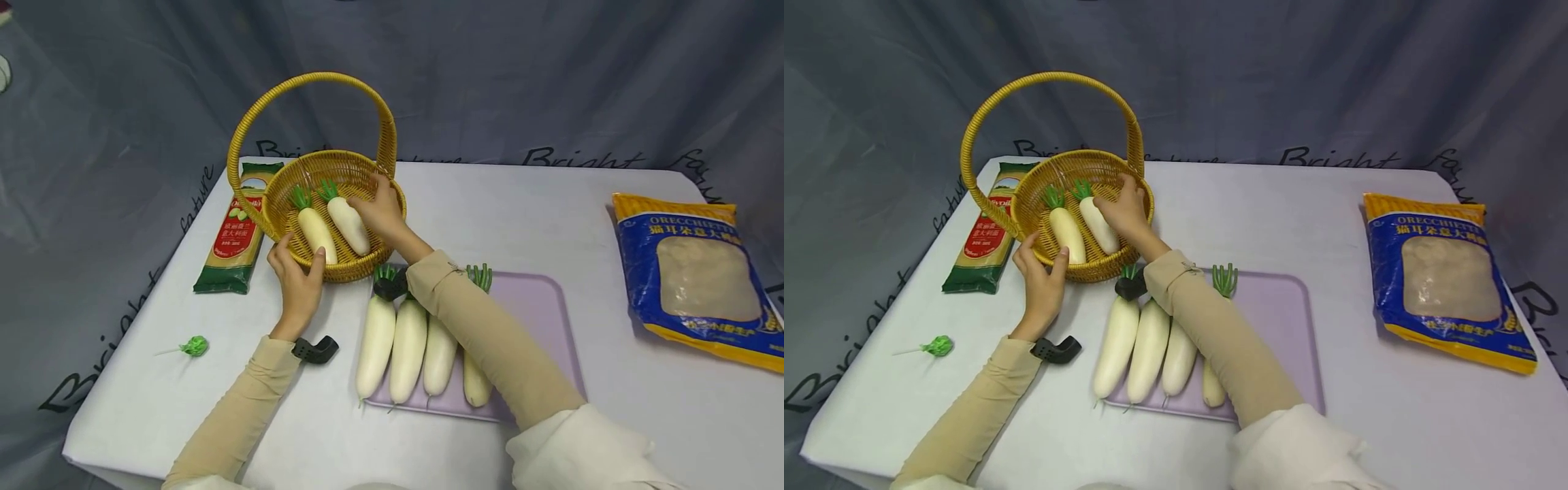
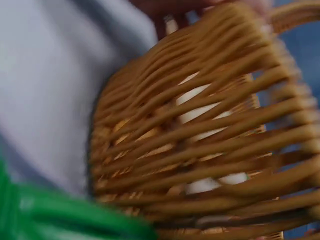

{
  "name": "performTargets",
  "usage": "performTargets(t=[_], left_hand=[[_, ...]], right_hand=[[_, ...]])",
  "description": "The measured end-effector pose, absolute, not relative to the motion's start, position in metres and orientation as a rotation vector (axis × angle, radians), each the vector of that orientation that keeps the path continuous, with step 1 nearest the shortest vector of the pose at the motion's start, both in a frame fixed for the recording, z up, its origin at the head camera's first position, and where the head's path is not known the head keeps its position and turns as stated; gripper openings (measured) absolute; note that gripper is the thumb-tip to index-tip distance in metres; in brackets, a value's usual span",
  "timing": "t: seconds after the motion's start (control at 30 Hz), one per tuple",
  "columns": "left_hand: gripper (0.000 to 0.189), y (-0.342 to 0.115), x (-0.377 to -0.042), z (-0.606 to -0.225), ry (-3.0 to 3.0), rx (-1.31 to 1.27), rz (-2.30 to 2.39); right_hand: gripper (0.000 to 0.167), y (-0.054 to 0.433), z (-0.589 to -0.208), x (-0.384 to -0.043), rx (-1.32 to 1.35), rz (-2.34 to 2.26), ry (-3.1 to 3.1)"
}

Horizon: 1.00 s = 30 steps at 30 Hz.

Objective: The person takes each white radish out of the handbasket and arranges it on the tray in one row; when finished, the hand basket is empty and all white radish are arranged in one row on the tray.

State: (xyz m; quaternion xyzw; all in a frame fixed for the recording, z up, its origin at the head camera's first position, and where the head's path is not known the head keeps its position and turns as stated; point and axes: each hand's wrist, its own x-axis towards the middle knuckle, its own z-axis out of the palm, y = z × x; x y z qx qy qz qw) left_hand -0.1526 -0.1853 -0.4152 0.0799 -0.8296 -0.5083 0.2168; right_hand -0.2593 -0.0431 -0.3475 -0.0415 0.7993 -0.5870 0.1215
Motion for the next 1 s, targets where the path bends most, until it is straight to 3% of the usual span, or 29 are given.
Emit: performTargets(t=[0.5,1.0], left_hand=[[0.060,-0.1863,-0.1528,-0.4161,-2.290,0.221,-1.410],[0.060,-0.1866,-0.1538,-0.4182,-2.292,0.220,-1.405]], right_hand=[[0.100,-0.0508,-0.3505,-0.2612,-0.199,-1.137,2.514],[0.092,-0.0483,-0.3487,-0.2607,-0.296,-1.120,2.453]])
